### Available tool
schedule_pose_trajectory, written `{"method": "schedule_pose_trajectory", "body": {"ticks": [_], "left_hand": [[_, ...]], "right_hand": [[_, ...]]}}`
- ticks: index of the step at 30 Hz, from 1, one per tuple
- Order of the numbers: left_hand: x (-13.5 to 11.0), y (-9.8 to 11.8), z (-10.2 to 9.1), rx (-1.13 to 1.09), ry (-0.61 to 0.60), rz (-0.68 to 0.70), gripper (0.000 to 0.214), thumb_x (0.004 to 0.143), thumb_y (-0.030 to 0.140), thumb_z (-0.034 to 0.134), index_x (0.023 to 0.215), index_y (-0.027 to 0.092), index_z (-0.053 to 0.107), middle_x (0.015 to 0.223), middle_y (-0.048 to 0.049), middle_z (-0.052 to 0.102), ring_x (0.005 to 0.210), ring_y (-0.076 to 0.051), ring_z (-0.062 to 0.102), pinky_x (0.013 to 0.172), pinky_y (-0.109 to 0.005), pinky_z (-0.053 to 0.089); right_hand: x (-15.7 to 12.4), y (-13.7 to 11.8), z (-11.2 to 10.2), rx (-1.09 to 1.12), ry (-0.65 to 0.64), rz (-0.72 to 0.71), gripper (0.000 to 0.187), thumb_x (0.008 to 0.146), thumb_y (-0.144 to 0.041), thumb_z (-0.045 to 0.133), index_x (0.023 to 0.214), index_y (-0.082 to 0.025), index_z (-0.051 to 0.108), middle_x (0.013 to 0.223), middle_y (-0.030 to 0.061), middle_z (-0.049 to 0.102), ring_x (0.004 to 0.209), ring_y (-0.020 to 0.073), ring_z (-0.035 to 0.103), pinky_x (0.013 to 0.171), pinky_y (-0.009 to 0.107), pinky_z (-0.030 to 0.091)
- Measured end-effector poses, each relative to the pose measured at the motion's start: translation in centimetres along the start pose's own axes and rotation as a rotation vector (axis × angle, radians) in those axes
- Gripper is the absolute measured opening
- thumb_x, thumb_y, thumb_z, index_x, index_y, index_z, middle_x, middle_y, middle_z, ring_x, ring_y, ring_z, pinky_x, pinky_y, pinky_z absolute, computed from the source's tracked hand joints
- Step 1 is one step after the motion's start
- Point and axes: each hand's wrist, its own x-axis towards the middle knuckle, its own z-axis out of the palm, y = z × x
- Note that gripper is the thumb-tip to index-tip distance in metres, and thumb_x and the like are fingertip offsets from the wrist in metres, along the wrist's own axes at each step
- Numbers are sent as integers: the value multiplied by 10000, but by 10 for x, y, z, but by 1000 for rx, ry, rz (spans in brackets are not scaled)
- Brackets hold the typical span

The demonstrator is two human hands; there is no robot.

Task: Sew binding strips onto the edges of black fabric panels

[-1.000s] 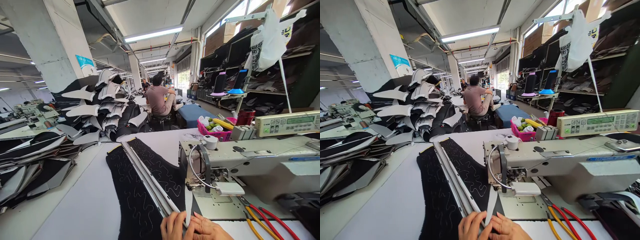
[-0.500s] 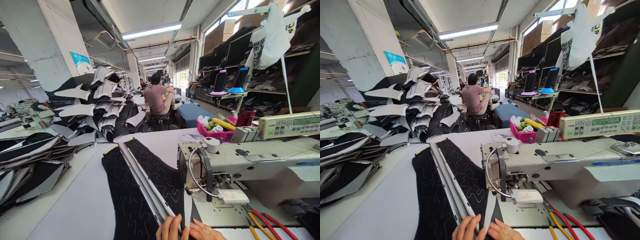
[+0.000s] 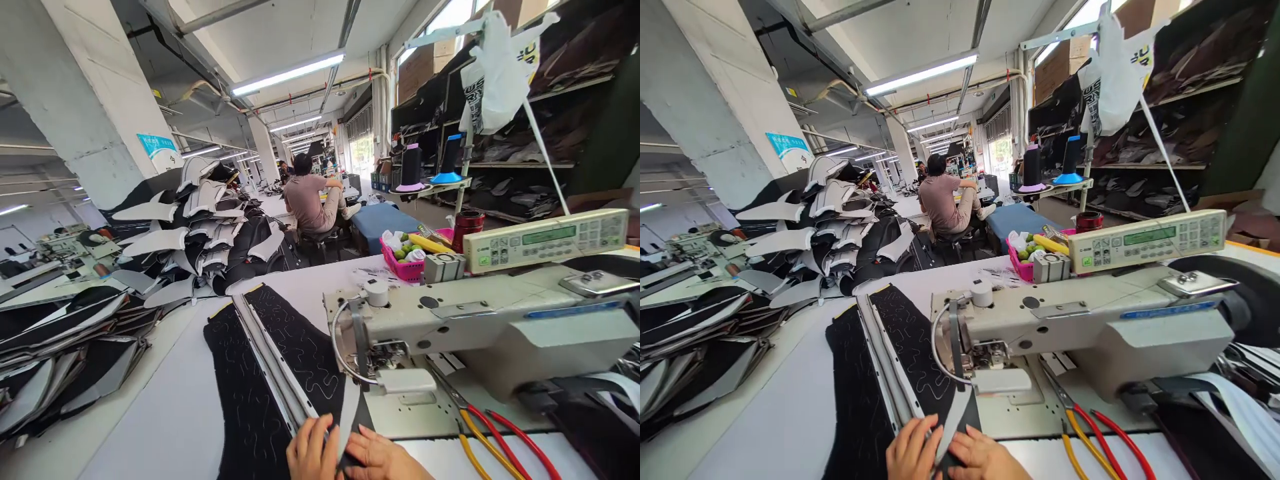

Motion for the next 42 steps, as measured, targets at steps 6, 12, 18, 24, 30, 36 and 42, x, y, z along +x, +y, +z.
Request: {"method": "schedule_pose_trajectory", "body": {"ticks": [6,12,18,24,30,36,42], "left_hand": [[39,24,-53,452,-593,70,417,728,69,416,1110,182,538,1125,-101,551,958,-232,499,758,-357,412],[95,41,-60,511,-913,412,396,737,-8,303,1006,135,554,1046,-100,540,898,-206,489,733,-314,430],[124,44,-49,231,-1149,427,380,645,-29,326,802,174,605,1134,-62,541,953,-184,537,808,-307,430],[109,47,-37,-70,-1254,236,396,551,-8,337,758,211,593,1168,-5,558,1031,-150,537,835,-263,428],[108,34,-23,-93,-1295,232,445,507,13,325,812,216,578,1206,13,536,897,-148,589,681,-246,458],[110,26,-16,-105,-1366,192,563,516,40,352,1003,182,597,1246,-28,503,814,-151,612,604,-233,461],[113,24,-10,-169,-1527,-20,547,534,70,376,1030,144,595,1309,-76,429,607,-111,596,565,-236,456]], "right_hand": [[-5,-14,-13,-19,-84,-15,466,719,-205,553,1178,-137,516,1309,144,376,1245,227,289,1028,452,192],[-12,-11,-14,-101,-113,-24,509,709,-76,485,1216,-114,471,1348,116,330,1256,211,264,1039,400,183],[-1,-15,-8,-277,-67,-58,352,751,-142,500,1097,-117,561,1252,132,452,1157,234,391,950,398,303],[4,-17,-6,-327,-28,-25,133,735,-186,542,801,-130,643,867,85,635,887,195,535,902,333,322],[6,-23,5,-385,91,-21,114,715,-216,558,708,-163,659,776,72,644,901,244,514,939,422,252],[5,-29,7,-386,133,-28,112,709,-167,556,701,-182,666,746,61,646,948,269,500,955,471,216],[1,-21,4,-323,107,-21,98,716,-183,563,725,-150,655,802,75,644,871,214,544,924,382,297]]}}
